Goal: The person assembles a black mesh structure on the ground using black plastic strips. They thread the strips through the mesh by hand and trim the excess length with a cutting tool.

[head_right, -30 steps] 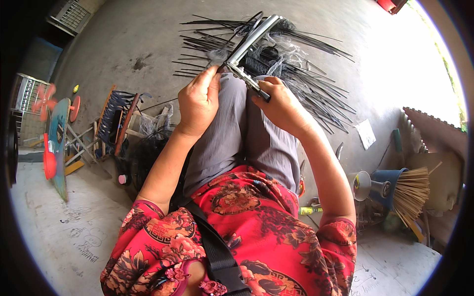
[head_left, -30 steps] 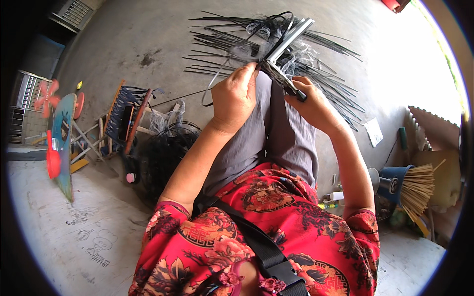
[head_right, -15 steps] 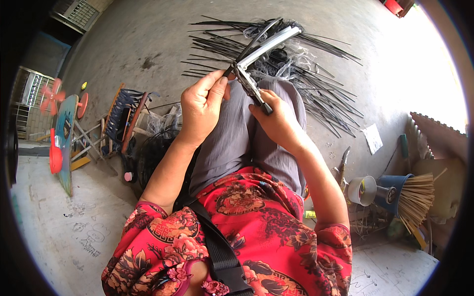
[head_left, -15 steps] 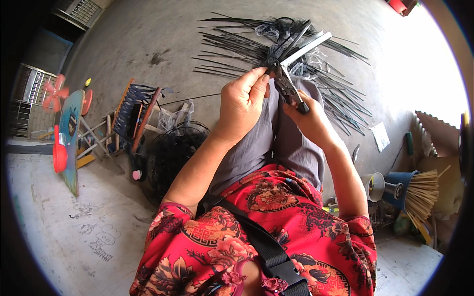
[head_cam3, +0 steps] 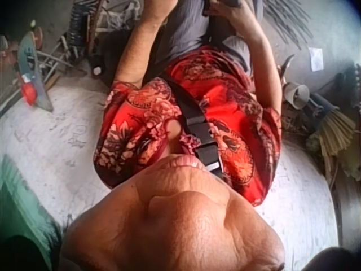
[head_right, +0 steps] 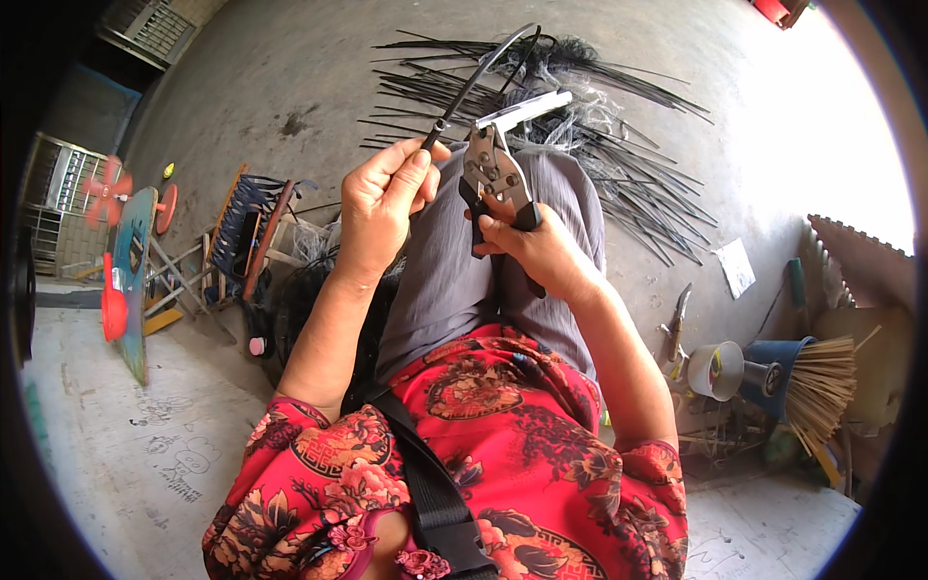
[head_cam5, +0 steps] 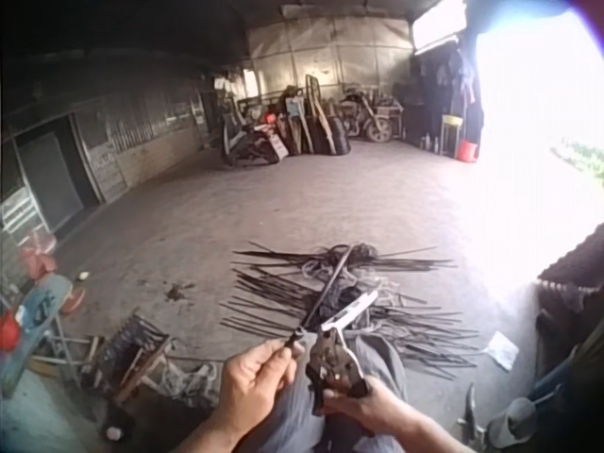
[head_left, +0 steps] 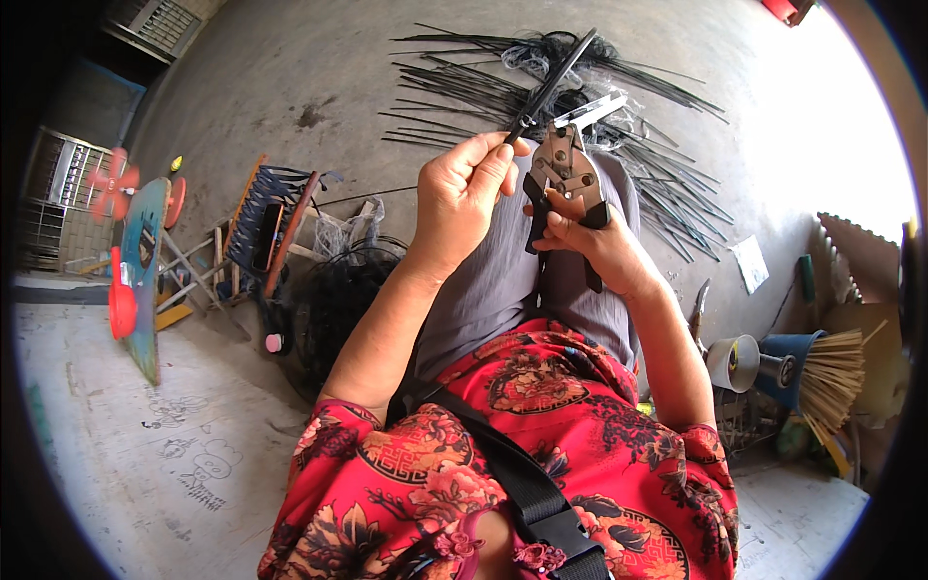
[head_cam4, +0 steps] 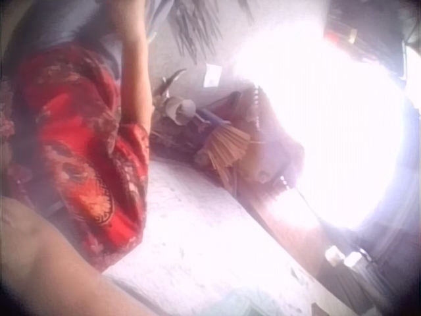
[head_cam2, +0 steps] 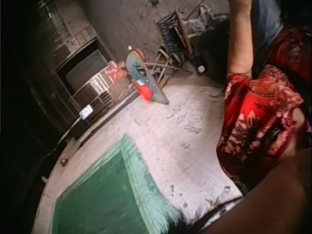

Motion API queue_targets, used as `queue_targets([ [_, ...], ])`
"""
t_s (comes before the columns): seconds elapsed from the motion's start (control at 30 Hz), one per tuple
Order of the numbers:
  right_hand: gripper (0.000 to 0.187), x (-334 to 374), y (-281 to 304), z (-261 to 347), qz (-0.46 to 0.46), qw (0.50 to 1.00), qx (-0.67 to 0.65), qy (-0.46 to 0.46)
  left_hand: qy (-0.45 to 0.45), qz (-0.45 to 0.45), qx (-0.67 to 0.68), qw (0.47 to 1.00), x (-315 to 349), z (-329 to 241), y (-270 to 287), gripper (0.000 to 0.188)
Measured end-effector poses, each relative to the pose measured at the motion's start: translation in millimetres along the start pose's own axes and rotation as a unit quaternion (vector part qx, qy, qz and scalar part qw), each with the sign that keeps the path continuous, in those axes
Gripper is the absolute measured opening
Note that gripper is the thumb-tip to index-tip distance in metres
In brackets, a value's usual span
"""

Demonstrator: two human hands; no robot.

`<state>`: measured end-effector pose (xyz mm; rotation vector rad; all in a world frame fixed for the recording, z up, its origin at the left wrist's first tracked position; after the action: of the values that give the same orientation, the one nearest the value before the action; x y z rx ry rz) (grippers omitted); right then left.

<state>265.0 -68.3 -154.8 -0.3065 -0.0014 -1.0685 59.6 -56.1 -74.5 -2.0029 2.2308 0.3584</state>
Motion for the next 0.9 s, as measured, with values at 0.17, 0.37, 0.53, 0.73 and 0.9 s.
queue_targets([
  [0.17, 0.044, 6.9, -13.4, 16.2, -0.037, 0.988, 0.153, 0.013, -0.007, -0.014, -0.029, 0.999, 1.8, 0.9, 1.3, 0.022],
  [0.37, 0.023, -19.9, 13.6, -6.7, -0.103, 0.979, 0.128, -0.117, -0.045, -0.029, -0.051, 0.997, 10.6, -16.9, 2.5, 0.019],
  [0.53, 0.029, 8.9, 3.9, -6.9, -0.106, 0.989, 0.042, -0.098, 0.023, -0.016, -0.043, 0.999, 12.5, 3.5, 17.4, 0.023],
  [0.73, 0.029, 18.9, 13.7, -12.7, -0.097, 0.981, 0.139, -0.098, 0.042, -0.021, -0.006, 0.999, 1.6, 3.5, 20.3, 0.022],
  [0.9, 0.036, 12.1, -5.4, -16.6, -0.082, 0.993, 0.012, -0.087, 0.061, -0.005, 0.054, 0.997, -0.6, 10.4, 26.2, 0.022],
])
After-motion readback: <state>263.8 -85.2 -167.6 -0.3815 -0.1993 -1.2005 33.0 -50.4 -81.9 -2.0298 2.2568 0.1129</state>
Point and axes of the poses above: each hand's wrist, its own x-axis away from the middle knuckle, its own y-axis out of the back of the hand, z = x × y, the point moved 3 cm from there along -x, towards the middle knuckle, and after that the axes turned 4 degrees about z, right-handed, at the moved point
